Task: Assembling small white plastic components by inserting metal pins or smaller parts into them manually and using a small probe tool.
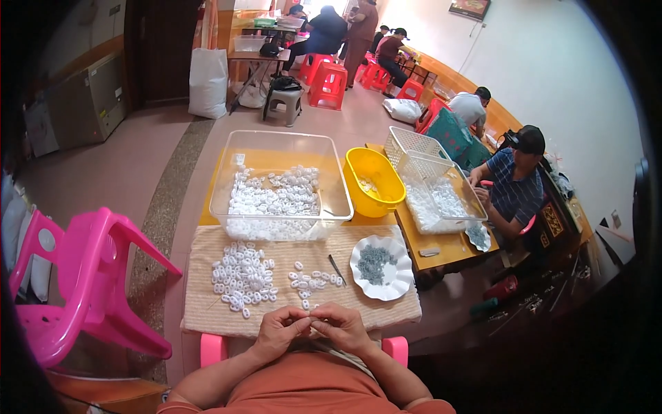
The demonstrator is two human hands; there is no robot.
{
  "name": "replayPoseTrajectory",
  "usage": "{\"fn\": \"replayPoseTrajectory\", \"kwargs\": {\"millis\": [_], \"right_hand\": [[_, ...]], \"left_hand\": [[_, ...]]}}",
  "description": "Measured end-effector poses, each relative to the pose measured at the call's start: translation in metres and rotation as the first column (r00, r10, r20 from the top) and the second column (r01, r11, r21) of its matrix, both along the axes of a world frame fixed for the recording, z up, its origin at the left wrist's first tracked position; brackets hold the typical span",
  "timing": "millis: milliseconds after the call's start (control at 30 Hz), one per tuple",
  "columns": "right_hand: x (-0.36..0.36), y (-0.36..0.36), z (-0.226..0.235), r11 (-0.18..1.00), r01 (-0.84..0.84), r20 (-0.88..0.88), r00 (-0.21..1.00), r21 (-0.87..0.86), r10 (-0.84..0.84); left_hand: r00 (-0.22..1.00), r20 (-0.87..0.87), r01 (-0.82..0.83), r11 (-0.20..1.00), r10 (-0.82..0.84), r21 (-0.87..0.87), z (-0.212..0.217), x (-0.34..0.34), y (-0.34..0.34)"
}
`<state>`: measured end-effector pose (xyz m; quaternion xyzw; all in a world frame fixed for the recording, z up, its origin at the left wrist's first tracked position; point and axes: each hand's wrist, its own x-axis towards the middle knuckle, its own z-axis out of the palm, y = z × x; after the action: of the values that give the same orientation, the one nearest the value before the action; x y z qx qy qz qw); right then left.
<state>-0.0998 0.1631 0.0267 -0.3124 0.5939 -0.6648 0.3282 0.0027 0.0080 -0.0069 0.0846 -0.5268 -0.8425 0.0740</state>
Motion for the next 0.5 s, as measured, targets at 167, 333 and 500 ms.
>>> {"fn": "replayPoseTrajectory", "kwargs": {"millis": [167, 333, 500], "right_hand": [[-0.002, 0.001, -0.003, 1.000, -0.003, -0.311, 0.950, -0.022, -0.004], [-0.001, 0.001, -0.010, 1.000, 0.030, -0.385, 0.922, -0.008, -0.030], [-0.001, 0.000, -0.007, 0.999, 0.043, -0.457, 0.889, 0.031, -0.024]], "left_hand": [[1.000, 0.017, 0.025, 1.000, -0.025, -0.002, 0.003, 0.000, 0.000], [0.998, 0.048, 0.045, 0.998, -0.047, 0.036, 0.008, 0.000, -0.001], [0.994, 0.041, 0.103, 0.993, -0.106, 0.052, 0.006, -0.001, -0.003]]}}
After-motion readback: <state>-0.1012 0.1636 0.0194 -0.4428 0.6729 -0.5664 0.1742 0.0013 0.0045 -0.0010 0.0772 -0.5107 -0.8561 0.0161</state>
